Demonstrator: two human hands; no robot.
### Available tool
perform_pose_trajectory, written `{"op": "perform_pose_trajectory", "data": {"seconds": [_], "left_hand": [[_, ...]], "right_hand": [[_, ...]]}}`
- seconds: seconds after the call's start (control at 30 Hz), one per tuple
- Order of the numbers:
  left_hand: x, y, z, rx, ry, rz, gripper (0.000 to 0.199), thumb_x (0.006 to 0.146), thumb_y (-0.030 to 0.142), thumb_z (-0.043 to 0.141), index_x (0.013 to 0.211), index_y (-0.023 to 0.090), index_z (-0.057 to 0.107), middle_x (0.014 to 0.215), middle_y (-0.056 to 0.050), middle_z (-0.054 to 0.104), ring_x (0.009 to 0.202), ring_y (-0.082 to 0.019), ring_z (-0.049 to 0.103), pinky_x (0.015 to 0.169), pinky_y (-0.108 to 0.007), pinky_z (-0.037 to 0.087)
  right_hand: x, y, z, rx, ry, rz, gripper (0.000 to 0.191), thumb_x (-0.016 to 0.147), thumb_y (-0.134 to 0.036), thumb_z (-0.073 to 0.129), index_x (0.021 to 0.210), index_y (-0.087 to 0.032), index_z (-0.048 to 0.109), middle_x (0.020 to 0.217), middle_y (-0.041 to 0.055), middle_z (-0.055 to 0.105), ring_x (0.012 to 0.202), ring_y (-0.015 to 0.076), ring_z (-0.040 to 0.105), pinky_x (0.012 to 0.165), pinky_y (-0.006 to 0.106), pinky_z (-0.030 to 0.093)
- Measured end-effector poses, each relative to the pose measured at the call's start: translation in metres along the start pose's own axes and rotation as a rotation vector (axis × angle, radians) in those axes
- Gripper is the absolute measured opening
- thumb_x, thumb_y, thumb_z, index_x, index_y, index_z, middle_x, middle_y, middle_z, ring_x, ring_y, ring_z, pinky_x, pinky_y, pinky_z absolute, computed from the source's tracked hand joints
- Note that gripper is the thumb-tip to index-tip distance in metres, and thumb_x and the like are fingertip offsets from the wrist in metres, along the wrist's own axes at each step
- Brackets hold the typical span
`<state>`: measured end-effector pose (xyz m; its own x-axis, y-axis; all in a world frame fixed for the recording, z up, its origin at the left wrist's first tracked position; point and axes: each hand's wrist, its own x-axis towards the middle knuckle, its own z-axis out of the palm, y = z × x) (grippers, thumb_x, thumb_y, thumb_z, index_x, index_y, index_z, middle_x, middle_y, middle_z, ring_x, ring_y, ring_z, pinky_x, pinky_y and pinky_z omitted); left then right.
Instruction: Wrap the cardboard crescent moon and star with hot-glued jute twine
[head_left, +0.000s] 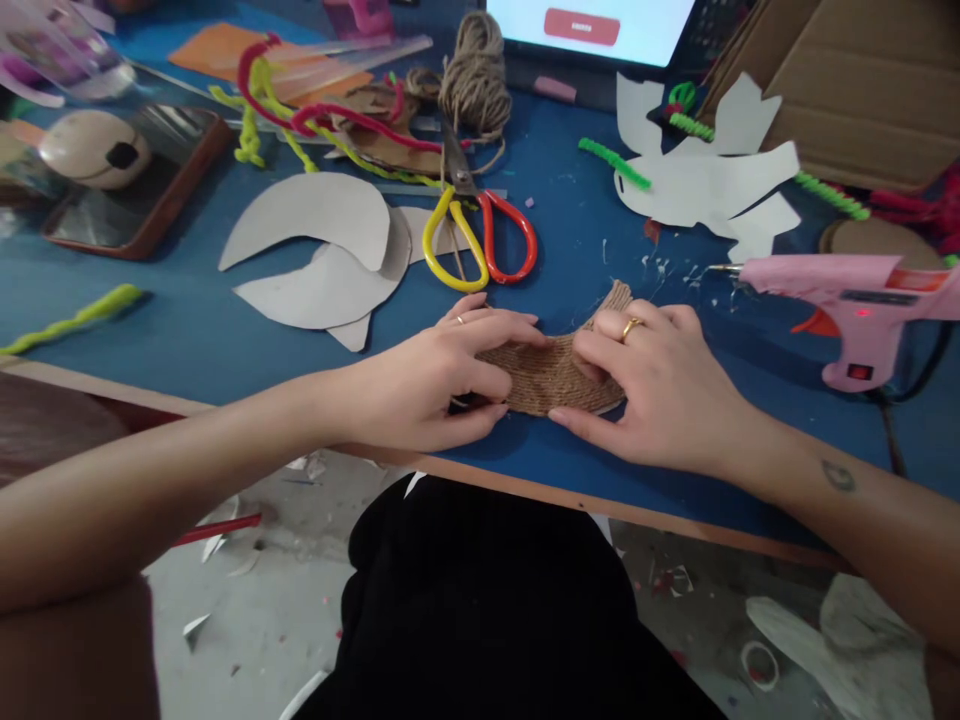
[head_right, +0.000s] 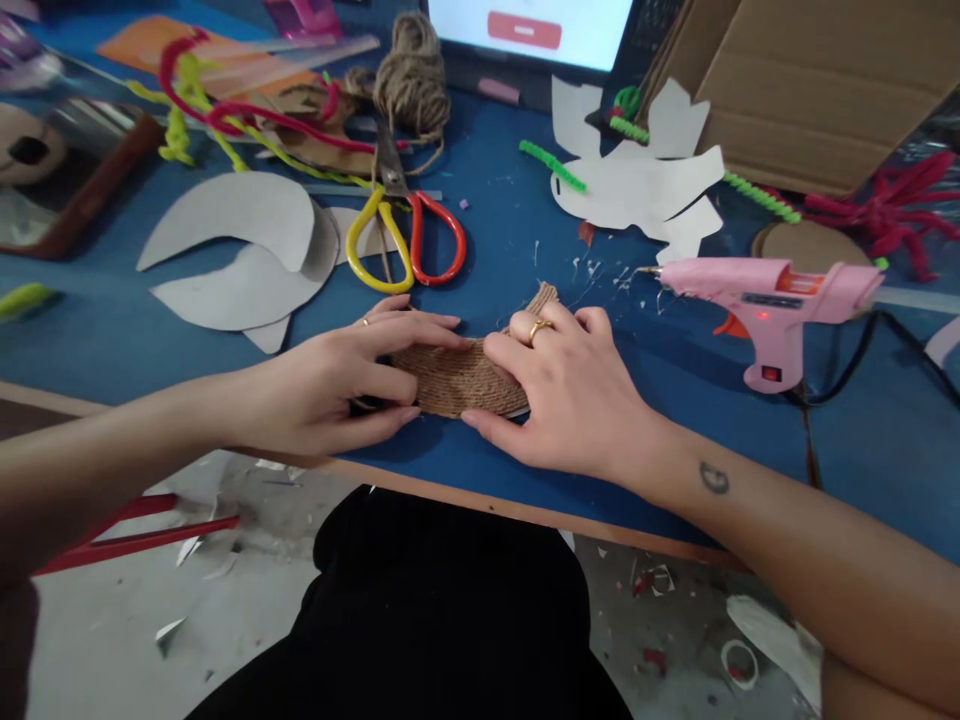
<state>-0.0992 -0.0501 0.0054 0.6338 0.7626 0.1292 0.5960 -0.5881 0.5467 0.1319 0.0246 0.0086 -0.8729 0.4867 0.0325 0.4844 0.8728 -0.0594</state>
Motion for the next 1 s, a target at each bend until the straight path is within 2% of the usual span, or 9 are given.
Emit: {"op": "perform_pose_trajectory", "data": {"seconds": [0.17, 0.33, 0.5, 0.77, 0.9, 1.0], "left_hand": [[0.000, -0.001, 0.000, -0.015, 0.013, 0.018, 0.024, 0.089, 0.016, 0.049, 0.076, 0.018, 0.069, 0.137, -0.014, 0.049, 0.137, -0.028, 0.039, 0.116, -0.050, 0.024], [0.001, -0.001, 0.000, -0.009, 0.005, 0.007, 0.025, 0.089, 0.017, 0.048, 0.076, 0.018, 0.070, 0.134, -0.014, 0.049, 0.136, -0.027, 0.039, 0.117, -0.048, 0.023], [0.001, -0.002, 0.002, -0.012, 0.010, 0.015, 0.024, 0.088, 0.016, 0.049, 0.075, 0.018, 0.069, 0.133, -0.014, 0.049, 0.134, -0.027, 0.040, 0.116, -0.048, 0.024], [-0.001, -0.001, 0.002, -0.003, 0.031, 0.012, 0.025, 0.088, 0.016, 0.048, 0.075, 0.017, 0.069, 0.132, -0.014, 0.051, 0.133, -0.028, 0.043, 0.115, -0.050, 0.024], [0.002, -0.001, 0.002, 0.040, 0.053, 0.037, 0.028, 0.090, 0.018, 0.047, 0.074, 0.016, 0.069, 0.130, -0.015, 0.055, 0.129, -0.028, 0.048, 0.113, -0.048, 0.030], [0.003, -0.002, 0.000, 0.094, 0.035, 0.069, 0.029, 0.092, 0.019, 0.046, 0.072, 0.016, 0.067, 0.128, -0.016, 0.056, 0.126, -0.028, 0.051, 0.109, -0.048, 0.037]], "right_hand": [[0.003, -0.004, 0.000, -0.023, 0.052, -0.006, 0.049, 0.085, -0.068, 0.044, 0.072, -0.021, 0.047, 0.084, 0.0037, 0.059, 0.082, 0.0230, 0.051, 0.073, 0.039, 0.026], [0.008, -0.007, 0.004, 0.017, 0.067, -0.069, 0.039, 0.085, -0.058, 0.051, 0.074, -0.021, 0.046, 0.080, 0.0026, 0.055, 0.083, 0.0231, 0.051, 0.072, 0.037, 0.027], [0.010, -0.010, 0.006, 0.040, 0.070, -0.059, 0.034, 0.082, -0.053, 0.053, 0.075, -0.021, 0.044, 0.077, 0.0019, 0.052, 0.083, 0.0231, 0.050, 0.068, 0.035, 0.027], [0.009, -0.008, 0.011, 0.061, 0.115, -0.066, 0.036, 0.082, -0.055, 0.054, 0.074, -0.022, 0.043, 0.076, 0.0008, 0.051, 0.081, 0.0226, 0.050, 0.068, 0.037, 0.029], [0.005, 0.003, 0.011, 0.153, 0.154, -0.175, 0.040, 0.084, -0.060, 0.054, 0.080, -0.020, 0.049, 0.080, 0.0012, 0.055, 0.079, 0.0206, 0.052, 0.073, 0.038, 0.035], [0.000, 0.010, 0.008, 0.063, 0.240, -0.351, 0.035, 0.087, -0.050, 0.058, 0.094, -0.016, 0.056, 0.094, 0.0075, 0.063, 0.088, 0.0230, 0.055, 0.077, 0.039, 0.041]]}}
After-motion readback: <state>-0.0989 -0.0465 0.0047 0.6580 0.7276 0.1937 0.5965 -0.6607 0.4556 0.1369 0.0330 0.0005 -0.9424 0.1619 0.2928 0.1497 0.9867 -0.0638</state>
